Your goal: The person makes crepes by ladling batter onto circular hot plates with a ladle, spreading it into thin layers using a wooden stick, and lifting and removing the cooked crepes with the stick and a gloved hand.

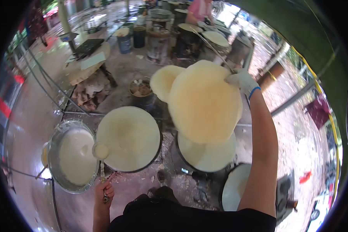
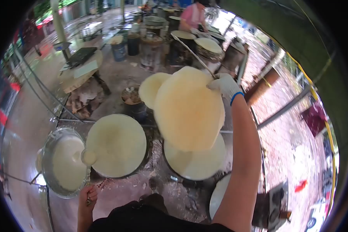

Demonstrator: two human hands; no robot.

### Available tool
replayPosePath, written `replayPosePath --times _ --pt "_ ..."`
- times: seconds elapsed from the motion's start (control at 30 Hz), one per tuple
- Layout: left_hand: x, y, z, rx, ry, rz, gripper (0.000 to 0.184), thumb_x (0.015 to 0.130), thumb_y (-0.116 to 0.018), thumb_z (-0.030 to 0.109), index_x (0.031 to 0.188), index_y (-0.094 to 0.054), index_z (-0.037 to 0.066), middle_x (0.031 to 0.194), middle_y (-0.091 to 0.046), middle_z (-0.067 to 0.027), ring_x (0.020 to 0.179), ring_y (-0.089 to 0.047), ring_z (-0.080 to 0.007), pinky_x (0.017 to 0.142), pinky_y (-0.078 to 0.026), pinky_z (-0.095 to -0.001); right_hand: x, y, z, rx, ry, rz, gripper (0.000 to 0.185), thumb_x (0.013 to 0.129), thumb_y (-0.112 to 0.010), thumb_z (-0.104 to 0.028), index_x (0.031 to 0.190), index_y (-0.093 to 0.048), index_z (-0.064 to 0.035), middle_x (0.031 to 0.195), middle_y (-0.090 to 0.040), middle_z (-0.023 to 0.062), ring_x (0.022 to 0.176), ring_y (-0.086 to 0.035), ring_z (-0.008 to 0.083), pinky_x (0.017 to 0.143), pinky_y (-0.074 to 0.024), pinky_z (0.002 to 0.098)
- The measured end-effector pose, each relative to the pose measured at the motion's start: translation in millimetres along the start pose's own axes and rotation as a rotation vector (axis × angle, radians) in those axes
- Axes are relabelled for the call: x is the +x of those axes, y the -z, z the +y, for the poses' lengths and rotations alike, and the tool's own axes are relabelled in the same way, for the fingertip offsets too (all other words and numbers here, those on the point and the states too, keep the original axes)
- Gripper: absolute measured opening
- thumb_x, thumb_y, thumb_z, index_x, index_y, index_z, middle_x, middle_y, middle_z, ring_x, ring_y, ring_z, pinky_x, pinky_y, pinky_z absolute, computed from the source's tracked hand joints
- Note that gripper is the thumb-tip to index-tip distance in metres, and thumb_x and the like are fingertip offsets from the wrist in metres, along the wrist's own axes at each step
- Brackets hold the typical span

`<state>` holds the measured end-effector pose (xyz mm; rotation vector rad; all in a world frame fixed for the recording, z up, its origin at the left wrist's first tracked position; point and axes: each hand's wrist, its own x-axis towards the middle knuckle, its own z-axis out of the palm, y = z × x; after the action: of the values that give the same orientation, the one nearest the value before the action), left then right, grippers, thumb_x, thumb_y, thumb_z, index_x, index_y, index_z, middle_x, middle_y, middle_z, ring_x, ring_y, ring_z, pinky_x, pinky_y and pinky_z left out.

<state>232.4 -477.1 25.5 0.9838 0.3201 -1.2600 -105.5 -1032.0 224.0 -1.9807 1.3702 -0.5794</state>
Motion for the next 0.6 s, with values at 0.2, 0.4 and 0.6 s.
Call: replayPosePath --times 0.2,0.4,0.6 --pt "18 -22 15 -0.158 -0.156 0.142 0.014 0.089 -0.051 0.007 0.078 -0.043 0.010 0.062 -0.040 0.0017 0.043 -0.036 -0.0057 0.036 -0.033 -0.0203 63 -59 -78 -0.685 0.556 0.189 0.027 0.078 -0.057 -0.032 0.091 -0.068 -0.0105 0.094 -0.067 0.0158 0.089 -0.063 0.0372 0.075 -0.0492 0.0453" --pt "28 -50 25 -0.219 -0.231 0.212 0.013 0.089 -0.051 0.007 0.078 -0.044 0.010 0.062 -0.041 0.0017 0.043 -0.037 -0.0058 0.035 -0.033 -0.0205 119 -263 46 -0.798 0.450 0.106 0.016 0.084 -0.053 -0.024 0.094 -0.062 -0.0155 0.091 -0.063 0.0087 0.087 -0.064 0.0289 0.070 -0.0515 0.0450" --pt "27 -51 35 -0.257 -0.235 0.284 0.012 0.088 -0.051 0.007 0.079 -0.045 0.009 0.062 -0.043 0.0013 0.043 -0.038 -0.0065 0.034 -0.033 -0.0207 113 -346 108 -0.743 0.364 -0.030 0.014 0.084 -0.055 -0.026 0.093 -0.061 -0.0168 0.091 -0.063 0.0072 0.084 -0.064 0.0287 0.067 -0.0522 0.0446"
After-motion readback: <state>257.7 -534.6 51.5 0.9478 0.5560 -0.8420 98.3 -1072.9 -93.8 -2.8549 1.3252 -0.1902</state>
